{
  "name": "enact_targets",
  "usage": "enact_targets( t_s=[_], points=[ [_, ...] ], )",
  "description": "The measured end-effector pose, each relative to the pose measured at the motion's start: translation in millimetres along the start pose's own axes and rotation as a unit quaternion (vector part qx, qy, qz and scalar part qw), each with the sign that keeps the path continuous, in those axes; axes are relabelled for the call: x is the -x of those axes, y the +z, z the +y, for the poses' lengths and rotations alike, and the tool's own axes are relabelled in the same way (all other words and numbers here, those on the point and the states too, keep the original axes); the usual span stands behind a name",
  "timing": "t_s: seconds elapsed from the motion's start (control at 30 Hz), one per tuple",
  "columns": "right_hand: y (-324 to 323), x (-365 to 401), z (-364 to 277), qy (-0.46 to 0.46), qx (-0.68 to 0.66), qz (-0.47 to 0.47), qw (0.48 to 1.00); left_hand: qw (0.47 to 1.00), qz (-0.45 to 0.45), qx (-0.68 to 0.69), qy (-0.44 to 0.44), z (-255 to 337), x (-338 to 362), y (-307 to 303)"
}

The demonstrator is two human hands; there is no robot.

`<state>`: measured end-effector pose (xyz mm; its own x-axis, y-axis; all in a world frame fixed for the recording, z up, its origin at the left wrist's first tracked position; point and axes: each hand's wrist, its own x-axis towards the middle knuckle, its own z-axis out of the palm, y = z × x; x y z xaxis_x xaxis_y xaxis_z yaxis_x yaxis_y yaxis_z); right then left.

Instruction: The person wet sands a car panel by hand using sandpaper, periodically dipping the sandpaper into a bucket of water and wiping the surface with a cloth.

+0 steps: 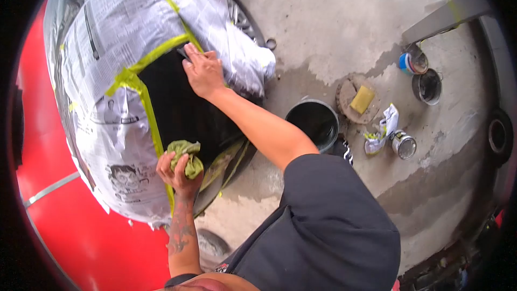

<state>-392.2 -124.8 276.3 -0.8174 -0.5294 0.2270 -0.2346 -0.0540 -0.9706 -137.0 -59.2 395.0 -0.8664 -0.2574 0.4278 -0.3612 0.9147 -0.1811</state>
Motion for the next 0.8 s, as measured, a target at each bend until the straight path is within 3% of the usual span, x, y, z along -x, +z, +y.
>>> enact_targets(
  t_s=[0.13, 0.23, 0.3, 0.4, 0.5, 0.63, 0.8],
  points=[
    [6.5, -1.0, 13.0, -0.12, 0.028, 0.04, 0.992, 1.0, 0.006, 0.015, 0.004, 2.3, -2.7, -2.6],
    [-10.6, 10.1, -2.8, -0.002, -0.003, -0.059, 0.998, 1.0, -0.002, 0.014, 0.006, 6.0, -9.5, -6.8],
    [-6.0, -7.9, -0.5, 0.011, -0.004, -0.058, 0.998, 1.0, -0.005, 0.018, 0.001, 6.2, -8.8, -7.5],
    [1.1, -10.1, -2.9, -0.018, 0.027, -0.036, 0.999, 1.0, 0.0, 0.02, -0.002, 7.2, -8.7, -6.9],
    [-9.8, -0.6, -6.0, -0.062, -0.033, -0.036, 0.997, 1.0, 0.002, 0.017, -0.006, 3.8, -4.2, -5.2],
    [1.5, -15.3, 0.8, -0.017, 0.026, -0.031, 0.999, 1.0, 0.003, 0.011, -0.005, 3.3, -2.8, -4.6],
    [-1.5, -9.4, -7.0, -0.066, 0.004, -0.011, 0.998, 1.0, -0.002, 0.019, 0.003, 6.7, -10.9, -9.0]
  ],
)
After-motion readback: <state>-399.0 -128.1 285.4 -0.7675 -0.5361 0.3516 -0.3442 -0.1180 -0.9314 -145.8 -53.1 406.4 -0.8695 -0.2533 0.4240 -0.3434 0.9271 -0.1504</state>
